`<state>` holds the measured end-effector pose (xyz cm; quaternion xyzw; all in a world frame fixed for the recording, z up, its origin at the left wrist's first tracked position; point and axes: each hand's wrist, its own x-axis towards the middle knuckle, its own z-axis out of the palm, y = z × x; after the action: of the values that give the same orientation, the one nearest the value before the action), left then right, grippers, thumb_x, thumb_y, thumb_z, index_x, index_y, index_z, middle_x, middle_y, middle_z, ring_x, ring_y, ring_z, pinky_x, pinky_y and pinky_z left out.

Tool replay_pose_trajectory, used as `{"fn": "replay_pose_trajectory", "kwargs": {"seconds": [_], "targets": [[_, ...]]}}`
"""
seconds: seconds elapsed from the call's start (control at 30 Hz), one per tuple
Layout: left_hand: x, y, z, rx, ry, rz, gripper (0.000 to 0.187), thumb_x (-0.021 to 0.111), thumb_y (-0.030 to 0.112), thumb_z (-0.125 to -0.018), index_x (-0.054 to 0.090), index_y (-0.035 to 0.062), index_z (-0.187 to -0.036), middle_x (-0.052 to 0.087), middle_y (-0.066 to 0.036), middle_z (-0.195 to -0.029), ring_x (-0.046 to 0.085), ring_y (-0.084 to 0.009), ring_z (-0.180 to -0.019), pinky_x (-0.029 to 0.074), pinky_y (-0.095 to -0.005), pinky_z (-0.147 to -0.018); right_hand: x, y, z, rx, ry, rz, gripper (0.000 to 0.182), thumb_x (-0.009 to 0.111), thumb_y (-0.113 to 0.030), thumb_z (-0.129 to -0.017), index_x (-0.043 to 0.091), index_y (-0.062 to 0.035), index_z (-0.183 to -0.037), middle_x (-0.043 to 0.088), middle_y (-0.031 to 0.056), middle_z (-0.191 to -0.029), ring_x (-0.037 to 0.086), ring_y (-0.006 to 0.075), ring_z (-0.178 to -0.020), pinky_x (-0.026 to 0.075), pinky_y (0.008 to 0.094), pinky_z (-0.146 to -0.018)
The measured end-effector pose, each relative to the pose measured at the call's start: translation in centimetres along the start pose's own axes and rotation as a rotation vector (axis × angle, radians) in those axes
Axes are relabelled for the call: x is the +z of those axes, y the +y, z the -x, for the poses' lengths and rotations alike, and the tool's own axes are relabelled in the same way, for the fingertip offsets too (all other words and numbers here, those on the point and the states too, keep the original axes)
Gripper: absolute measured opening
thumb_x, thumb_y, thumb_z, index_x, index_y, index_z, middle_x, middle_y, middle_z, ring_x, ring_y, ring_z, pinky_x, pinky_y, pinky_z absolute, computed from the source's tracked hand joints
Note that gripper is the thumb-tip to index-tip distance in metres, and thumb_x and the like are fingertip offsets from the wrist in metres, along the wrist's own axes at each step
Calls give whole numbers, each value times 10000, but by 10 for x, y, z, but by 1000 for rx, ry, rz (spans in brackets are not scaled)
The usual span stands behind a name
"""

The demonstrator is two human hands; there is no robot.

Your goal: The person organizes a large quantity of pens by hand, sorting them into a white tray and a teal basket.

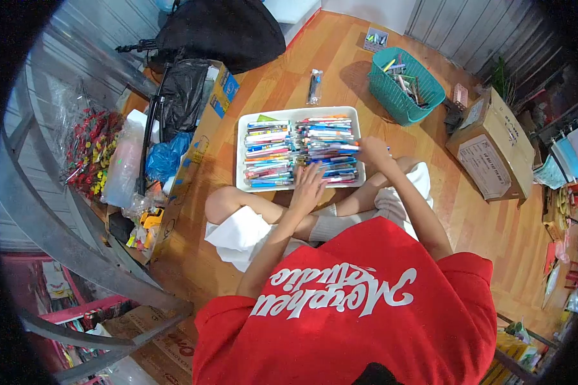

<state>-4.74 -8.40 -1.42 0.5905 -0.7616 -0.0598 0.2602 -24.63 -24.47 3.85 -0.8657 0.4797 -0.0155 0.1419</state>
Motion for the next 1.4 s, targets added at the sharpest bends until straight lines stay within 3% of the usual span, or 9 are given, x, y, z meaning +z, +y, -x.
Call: {"fn": "replay_pose_trajectory", "kwargs": {"seconds": [0.03,0.23,0.47,0.67,0.77,0.87,1.13,1.33,1.4], "targets": [[9,-2,-2,39,-67,-46,459,464,286,-939,415,56,-1334,393,-144,-1392,360,-327,-1287,220,-500,-1083,-5,5,0,-40,-20,-65,264,674,-229,-717,668,-76,-932,658,195,-832,641,366,-751,513,453,-692],[37,4,3,69,-202,-83,539,452,318,-934,337,45,-1383,366,-126,-1420,288,-287,-1341,205,-472,-1098,12,-13,-18,-257,-154,-1,227,630,-199,-756,654,-63,-936,655,184,-867,641,348,-822,506,451,-718],[19,5,0,-107,-9,120,464,453,244,-944,390,-11,-1326,315,-203,-1425,253,-354,-1346,215,-450,-1103,53,-32,-58,-487,-129,151,160,638,-162,-742,681,-55,-854,659,176,-844,650,332,-801,524,429,-708],[19,2,1,-132,95,175,396,488,173,-929,439,1,-1283,352,-212,-1385,281,-380,-1323,280,-453,-1071,59,-23,-69,-438,-192,191,284,695,-286,-739,671,-40,-878,654,184,-856,639,352,-836,513,445,-733],[19,1,0,-153,137,215,363,506,133,-908,468,-8,-1240,378,-218,-1353,305,-387,-1305,295,-457,-1062,47,-35,-62,-513,-104,101,167,648,-177,-732,681,-53,-840,661,179,-840,657,333,-796,532,435,-677],[19,1,1,-175,142,229,342,511,110,-893,485,-21,-1208,389,-223,-1334,323,-395,-1290,298,-462,-1057,43,-52,-60,-453,-155,262,154,619,-167,-738,684,-58,-826,665,163,-822,665,323,-754,533,434,-639],[21,-2,3,-171,161,241,369,527,68,-871,467,-4,-1228,387,-212,-1334,329,-395,-1282,308,-457,-1051,23,-34,-62,-365,-32,165,145,585,-138,-731,674,-37,-786,653,180,-767,650,334,-749,522,440,-658],[24,-5,-13,-186,158,102,465,521,125,-890,387,-28,-1308,345,-214,-1385,322,-389,-1286,283,-466,-1063,-15,-29,-68,-443,13,182,238,669,-257,-720,655,-21,-748,643,177,-759,640,330,-732,517,438,-657],[25,-11,-23,-136,125,5,499,489,213,-913,369,-36,-1328,339,-220,-1393,300,-385,-1302,227,-475,-1090,9,-34,-78,-474,19,210,296,688,-306,-715,658,-13,-747,644,171,-749,644,334,-715,522,436,-633]]}}
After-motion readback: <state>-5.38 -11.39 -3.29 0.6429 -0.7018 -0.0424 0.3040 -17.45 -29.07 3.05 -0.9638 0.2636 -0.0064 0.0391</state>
